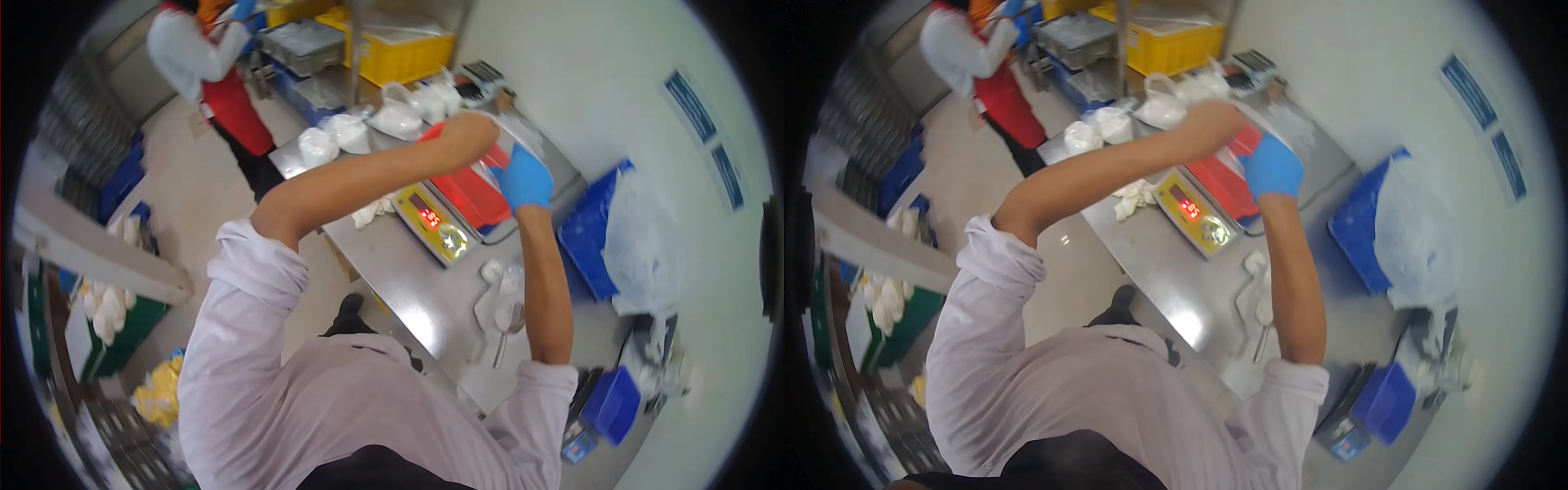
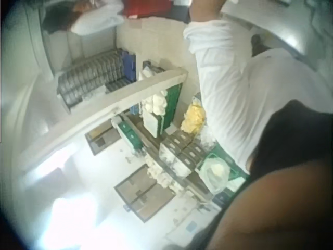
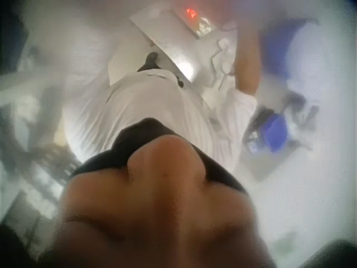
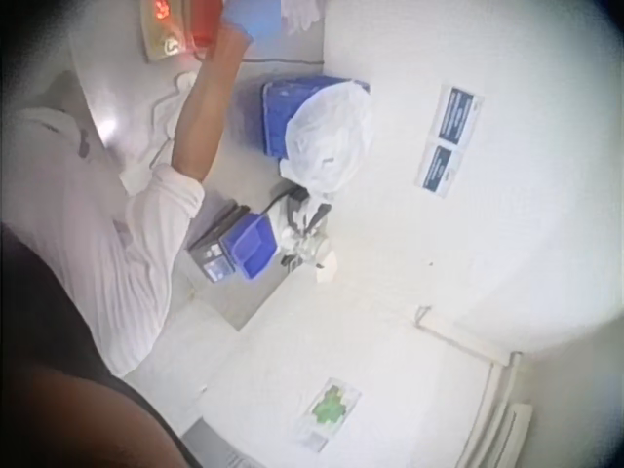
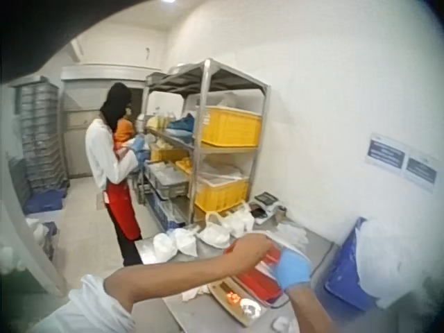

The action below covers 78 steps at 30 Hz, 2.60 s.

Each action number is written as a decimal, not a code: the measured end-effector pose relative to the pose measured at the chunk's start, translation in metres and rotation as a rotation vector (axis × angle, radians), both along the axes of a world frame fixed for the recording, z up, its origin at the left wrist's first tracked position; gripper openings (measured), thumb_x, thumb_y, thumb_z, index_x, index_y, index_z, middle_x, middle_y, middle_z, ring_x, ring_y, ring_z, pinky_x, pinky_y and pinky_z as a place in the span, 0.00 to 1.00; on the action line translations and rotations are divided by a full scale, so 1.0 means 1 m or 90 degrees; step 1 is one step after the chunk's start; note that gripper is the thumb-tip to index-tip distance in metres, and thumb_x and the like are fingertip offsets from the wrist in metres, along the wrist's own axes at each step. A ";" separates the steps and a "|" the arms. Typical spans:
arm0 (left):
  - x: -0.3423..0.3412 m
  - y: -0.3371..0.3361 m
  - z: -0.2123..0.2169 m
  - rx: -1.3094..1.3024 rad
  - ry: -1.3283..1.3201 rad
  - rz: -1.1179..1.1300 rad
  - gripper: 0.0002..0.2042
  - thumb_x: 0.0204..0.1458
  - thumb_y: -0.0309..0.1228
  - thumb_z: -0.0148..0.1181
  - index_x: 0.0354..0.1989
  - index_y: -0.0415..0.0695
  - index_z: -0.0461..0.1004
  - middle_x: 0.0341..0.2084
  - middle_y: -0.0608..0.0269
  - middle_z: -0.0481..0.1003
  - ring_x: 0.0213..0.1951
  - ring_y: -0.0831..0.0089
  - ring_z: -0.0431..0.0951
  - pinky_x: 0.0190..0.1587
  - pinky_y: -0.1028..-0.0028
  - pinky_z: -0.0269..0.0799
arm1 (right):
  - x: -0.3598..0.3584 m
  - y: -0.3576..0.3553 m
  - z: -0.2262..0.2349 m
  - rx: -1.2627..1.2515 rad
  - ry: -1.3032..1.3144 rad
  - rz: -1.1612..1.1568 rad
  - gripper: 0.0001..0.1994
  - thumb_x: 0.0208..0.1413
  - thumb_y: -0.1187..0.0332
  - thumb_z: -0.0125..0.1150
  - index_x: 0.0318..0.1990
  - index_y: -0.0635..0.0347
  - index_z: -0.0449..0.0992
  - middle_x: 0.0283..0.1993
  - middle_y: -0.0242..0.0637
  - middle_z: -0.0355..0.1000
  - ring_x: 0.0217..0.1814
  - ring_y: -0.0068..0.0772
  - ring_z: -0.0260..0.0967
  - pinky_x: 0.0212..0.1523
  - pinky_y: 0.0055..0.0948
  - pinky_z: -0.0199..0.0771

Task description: The person scoops white powder from a large bag into small plastic bags placed on a digital scale, adjusting the amount to reach a target weight. After filling several bags, the person places them on a metal trolley and moves the trolley to a storage area.

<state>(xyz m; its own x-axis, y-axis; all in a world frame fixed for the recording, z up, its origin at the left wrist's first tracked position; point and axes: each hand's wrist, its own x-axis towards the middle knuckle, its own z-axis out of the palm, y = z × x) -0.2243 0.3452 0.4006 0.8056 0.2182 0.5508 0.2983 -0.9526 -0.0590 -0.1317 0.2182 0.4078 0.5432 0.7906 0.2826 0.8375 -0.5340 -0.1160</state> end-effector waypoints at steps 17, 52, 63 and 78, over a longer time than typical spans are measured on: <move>0.111 0.094 -0.151 -0.210 0.552 -0.218 0.13 0.55 0.30 0.50 0.44 0.42 0.79 0.45 0.49 0.76 0.50 0.60 0.75 0.49 0.64 0.70 | 0.048 0.032 -0.096 0.216 0.390 -0.002 0.12 0.54 0.65 0.60 0.44 0.57 0.81 0.44 0.42 0.78 0.46 0.34 0.76 0.48 0.32 0.74; -0.045 -0.081 -0.212 -0.991 0.347 -0.348 0.23 0.54 0.35 0.62 0.56 0.39 0.67 0.35 0.58 0.77 0.35 0.70 0.79 0.38 0.72 0.74 | -0.066 -0.289 -0.260 0.202 0.585 -0.702 0.26 0.47 0.50 0.64 0.49 0.60 0.77 0.38 0.49 0.77 0.42 0.48 0.75 0.45 0.42 0.71; 0.046 -0.261 -0.220 -1.248 0.092 -0.205 0.10 0.56 0.31 0.47 0.36 0.35 0.64 0.26 0.52 0.72 0.20 0.64 0.78 0.20 0.71 0.73 | 0.022 -0.316 -0.108 -0.113 0.178 -0.293 0.10 0.51 0.65 0.56 0.30 0.60 0.80 0.28 0.49 0.75 0.32 0.52 0.74 0.33 0.42 0.73; 0.053 -0.214 -0.120 -1.052 0.353 -0.151 0.25 0.50 0.44 0.62 0.49 0.38 0.68 0.31 0.60 0.74 0.33 0.72 0.77 0.32 0.75 0.70 | 0.029 -0.353 -0.039 -0.015 0.065 -0.174 0.08 0.47 0.68 0.58 0.31 0.61 0.81 0.30 0.50 0.75 0.32 0.47 0.74 0.34 0.42 0.72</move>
